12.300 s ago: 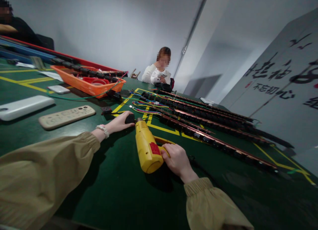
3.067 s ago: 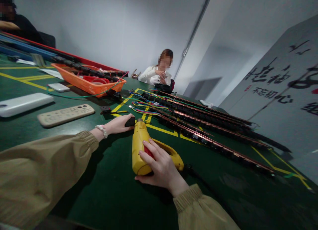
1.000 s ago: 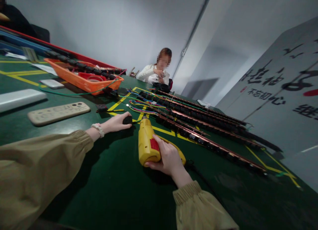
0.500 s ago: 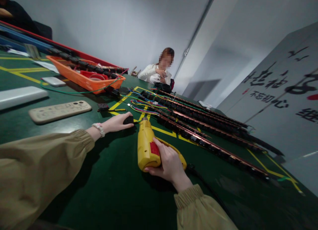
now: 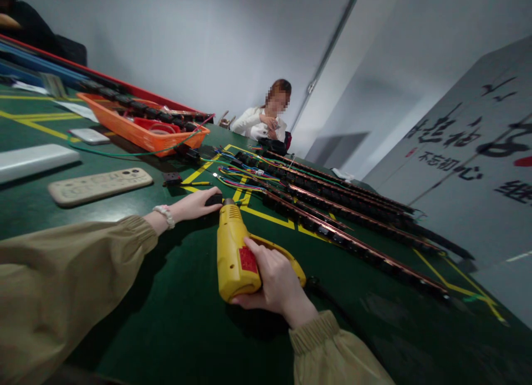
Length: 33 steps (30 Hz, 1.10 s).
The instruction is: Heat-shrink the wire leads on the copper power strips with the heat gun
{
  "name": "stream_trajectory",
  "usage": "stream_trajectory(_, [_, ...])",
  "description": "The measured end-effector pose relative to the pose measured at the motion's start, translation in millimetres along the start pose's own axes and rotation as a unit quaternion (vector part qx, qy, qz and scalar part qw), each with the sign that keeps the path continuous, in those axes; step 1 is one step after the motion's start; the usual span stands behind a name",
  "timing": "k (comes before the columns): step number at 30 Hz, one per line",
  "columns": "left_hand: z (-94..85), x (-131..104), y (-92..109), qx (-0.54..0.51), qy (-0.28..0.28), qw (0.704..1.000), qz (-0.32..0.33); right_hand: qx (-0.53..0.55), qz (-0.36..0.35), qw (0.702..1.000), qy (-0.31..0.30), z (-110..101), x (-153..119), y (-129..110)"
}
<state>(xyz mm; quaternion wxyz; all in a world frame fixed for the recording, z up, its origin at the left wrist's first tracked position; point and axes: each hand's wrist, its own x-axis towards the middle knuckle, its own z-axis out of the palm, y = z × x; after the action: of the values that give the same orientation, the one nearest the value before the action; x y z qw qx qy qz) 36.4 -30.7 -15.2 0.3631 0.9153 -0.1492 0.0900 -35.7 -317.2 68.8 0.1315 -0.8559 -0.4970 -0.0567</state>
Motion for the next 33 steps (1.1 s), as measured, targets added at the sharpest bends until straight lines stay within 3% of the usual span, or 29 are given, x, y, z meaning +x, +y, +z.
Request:
stream_trajectory(9, [-1.7, -1, 2, -0.001, -0.005, 1.0, -0.006, 0.025, 0.085, 0.994, -0.059, -3, 8, 5])
stream_trajectory(14, [-0.6, -2, 1, 0.0, -0.003, 1.0, -0.011, -0.008, 0.134, 0.989, -0.06, -4, 8, 15])
stream_trajectory(33, [2.1, 1, -4, 0.021, -0.003, 1.0, -0.001, 0.011, 0.077, 0.996, -0.047, -4, 4, 9])
